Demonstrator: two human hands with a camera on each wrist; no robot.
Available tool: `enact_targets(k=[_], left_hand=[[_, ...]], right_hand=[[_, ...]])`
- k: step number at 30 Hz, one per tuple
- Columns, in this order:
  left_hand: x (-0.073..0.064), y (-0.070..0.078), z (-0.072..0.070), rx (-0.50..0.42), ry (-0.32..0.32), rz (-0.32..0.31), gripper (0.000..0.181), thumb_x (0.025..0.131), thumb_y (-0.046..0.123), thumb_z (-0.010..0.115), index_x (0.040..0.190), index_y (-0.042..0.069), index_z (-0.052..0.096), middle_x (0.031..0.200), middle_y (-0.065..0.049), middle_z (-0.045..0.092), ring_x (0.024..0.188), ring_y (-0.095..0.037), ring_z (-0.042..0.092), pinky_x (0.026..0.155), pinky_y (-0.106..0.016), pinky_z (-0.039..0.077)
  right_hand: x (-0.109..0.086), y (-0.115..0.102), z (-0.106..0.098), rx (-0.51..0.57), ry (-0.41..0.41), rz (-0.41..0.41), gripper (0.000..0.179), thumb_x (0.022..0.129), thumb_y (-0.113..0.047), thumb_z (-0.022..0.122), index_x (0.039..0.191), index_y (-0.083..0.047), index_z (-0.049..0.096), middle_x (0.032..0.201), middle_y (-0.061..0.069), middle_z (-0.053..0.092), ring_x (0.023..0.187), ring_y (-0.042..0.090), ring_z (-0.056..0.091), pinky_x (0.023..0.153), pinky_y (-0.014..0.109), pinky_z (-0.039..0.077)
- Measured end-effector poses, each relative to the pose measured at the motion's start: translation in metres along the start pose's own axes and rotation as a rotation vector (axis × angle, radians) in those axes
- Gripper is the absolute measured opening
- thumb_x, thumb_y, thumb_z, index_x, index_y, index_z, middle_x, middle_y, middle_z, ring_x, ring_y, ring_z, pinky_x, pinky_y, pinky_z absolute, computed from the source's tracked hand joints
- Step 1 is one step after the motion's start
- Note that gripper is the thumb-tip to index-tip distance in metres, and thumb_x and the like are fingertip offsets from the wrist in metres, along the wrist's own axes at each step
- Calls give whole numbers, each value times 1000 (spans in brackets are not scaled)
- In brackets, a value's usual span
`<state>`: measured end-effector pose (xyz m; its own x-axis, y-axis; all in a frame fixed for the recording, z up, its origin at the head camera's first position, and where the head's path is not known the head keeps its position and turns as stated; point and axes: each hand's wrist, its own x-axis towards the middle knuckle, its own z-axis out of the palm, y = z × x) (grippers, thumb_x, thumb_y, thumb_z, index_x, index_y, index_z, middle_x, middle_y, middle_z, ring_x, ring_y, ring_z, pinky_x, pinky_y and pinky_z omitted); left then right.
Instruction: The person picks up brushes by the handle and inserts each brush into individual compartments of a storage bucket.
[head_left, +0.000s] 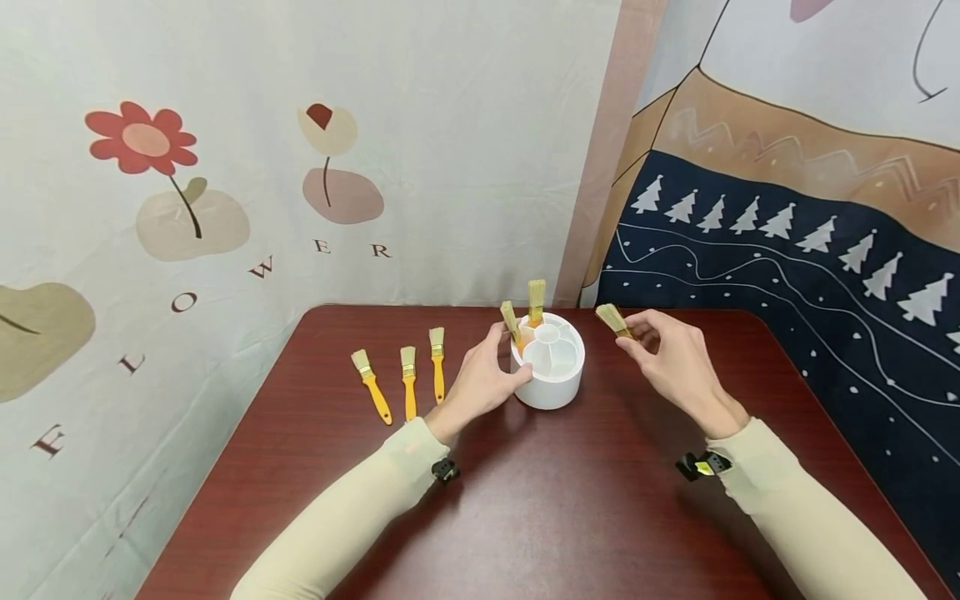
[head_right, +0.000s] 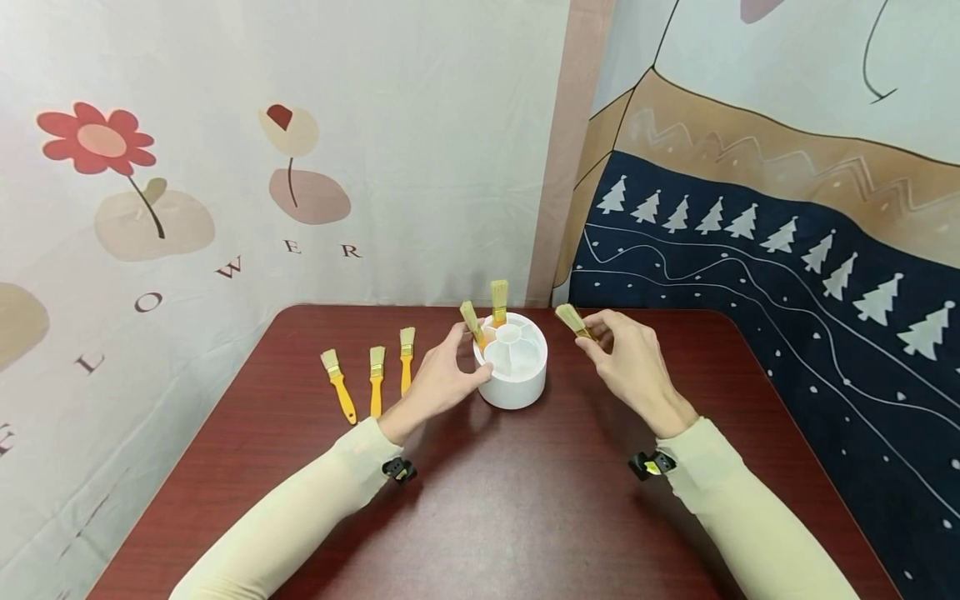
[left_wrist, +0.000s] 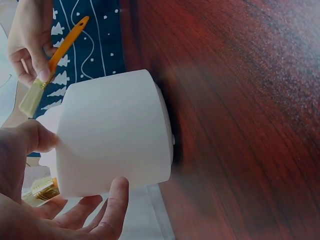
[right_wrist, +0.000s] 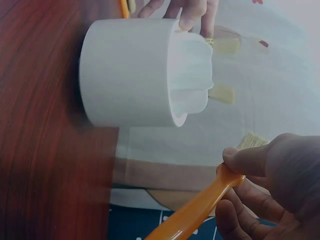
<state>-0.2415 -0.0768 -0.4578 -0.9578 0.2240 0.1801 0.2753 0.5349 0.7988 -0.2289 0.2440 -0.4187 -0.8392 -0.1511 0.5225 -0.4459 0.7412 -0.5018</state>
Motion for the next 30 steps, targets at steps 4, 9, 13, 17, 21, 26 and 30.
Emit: enact_targets(k=[4, 9, 13, 17, 21, 26, 30], left_hand=[[0, 0, -1, 7, -2, -10, 74, 101, 30, 82, 166, 13, 53, 165, -20, 68, 160, -41, 62, 132, -61, 50], [0, 0, -1, 11, -4, -10, 73, 101, 31, 82, 166, 14, 53, 165, -20, 69, 159, -41, 63, 130, -61, 51], [1, -1, 0, 8, -5, -9, 73, 101, 31, 82, 165, 14, 53, 164, -20, 69, 158, -42, 63, 130, -61, 51], [1, -1, 0, -1, -5, -8, 72, 101, 30, 82, 165, 13, 53, 164, -20, 69, 158, -43, 63, 130, -62, 51], [1, 0, 0, -2, -8, -8, 73, 101, 30, 82, 165, 13, 53, 164, -21, 69, 158, -43, 63, 129, -62, 52], [1, 0, 0, -2, -6, -16, 74, 101, 31, 82, 166, 14, 53, 165, -20, 69, 158, -41, 63, 129, -61, 52], [0, 2, -1, -5, -15, -24, 75, 102, 30, 82, 168, 14, 51, 166, -20, 67, 158, -41, 64, 129, -61, 53]], right_hand=[[2, -6, 0, 12, -8, -8, 28, 98, -7, 94, 125, -5, 83, 107, 15, 86, 85, 24, 75, 76, 19, 55], [5, -13, 0, 19, -5, -24, 30, 97, -7, 95, 125, -6, 83, 107, 14, 87, 83, 23, 76, 75, 16, 55], [5, -19, 0, 30, -3, -35, 30, 97, -8, 95, 125, -6, 83, 106, 13, 87, 83, 22, 76, 76, 12, 54], [5, -25, 0, 42, -4, -44, 31, 98, -8, 95, 126, -8, 83, 107, 12, 87, 85, 22, 77, 78, 16, 59], [5, -32, 0, 48, -2, -52, 31, 98, -8, 95, 127, -8, 83, 108, 11, 87, 87, 22, 78, 79, 25, 64], [6, -41, 1, 57, -1, -73, 31, 98, -9, 95, 127, -8, 82, 109, 10, 87, 87, 21, 78, 79, 24, 64], [7, -47, 1, 69, 7, -92, 30, 99, -10, 95, 126, -9, 83, 107, 9, 87, 85, 19, 77, 79, 22, 63]])
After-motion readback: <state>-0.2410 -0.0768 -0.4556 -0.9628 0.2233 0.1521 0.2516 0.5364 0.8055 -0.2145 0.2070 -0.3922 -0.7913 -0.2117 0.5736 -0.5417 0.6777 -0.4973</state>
